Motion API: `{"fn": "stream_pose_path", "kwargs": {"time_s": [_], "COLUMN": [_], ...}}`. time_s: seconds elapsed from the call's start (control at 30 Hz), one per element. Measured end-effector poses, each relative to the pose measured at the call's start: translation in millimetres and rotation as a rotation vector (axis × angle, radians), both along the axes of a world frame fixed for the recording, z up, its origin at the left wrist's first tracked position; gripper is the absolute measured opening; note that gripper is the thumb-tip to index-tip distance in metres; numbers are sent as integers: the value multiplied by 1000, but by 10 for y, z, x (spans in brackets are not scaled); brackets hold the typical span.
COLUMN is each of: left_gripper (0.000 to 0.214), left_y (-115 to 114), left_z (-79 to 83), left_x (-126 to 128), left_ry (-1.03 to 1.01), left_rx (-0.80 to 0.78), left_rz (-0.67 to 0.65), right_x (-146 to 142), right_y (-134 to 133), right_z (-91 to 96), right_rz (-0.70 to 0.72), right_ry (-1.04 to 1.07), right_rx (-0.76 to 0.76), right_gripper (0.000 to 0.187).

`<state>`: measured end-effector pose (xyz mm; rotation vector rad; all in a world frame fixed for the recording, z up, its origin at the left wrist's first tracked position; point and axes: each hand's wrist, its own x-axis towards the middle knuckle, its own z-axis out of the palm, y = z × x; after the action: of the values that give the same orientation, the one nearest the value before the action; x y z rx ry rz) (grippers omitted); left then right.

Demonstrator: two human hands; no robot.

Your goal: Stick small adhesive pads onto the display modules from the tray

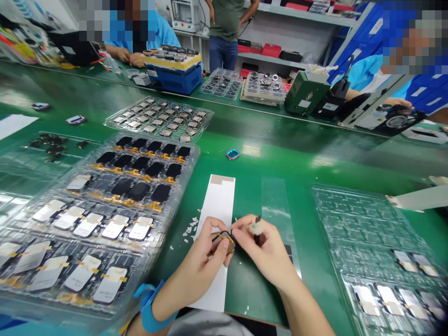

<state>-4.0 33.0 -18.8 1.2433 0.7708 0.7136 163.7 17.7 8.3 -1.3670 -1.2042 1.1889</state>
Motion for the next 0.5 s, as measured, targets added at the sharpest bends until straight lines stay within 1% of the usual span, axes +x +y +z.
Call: {"fn": "stream_pose_path", "kwargs": {"time_s": [0.07,0.1,0.17,0.23,0.3,0.37,0.43,0.5], "left_gripper": [18,16,13,11,10,10,10,12], "left_y": [3,9,33,75,127,175,211,231], "left_z": [8,20,54,89,104,93,66,38], "left_x": [0,-1,-6,-11,-12,-9,-3,1], "left_ry": [32,66,184,339,471,539,574,596], "left_rx": [18,51,166,321,461,563,612,633], "left_rz": [8,23,56,85,100,102,95,91], "right_x": [59,82,103,90,51,2,-43,-74], "right_y": [69,138,348,628,916,1145,1283,1338], "right_z": [17,25,15,-54,-186,-350,-500,-604], "right_rz": [-55,-107,-236,-353,-348,-336,-346,-363], "right_ry": [-5,-6,-20,-42,-30,-8,8,22], "right_rx": [86,132,207,208,186,163,149,148], "right_gripper": [35,38,42,42,42,39,36,33]}}
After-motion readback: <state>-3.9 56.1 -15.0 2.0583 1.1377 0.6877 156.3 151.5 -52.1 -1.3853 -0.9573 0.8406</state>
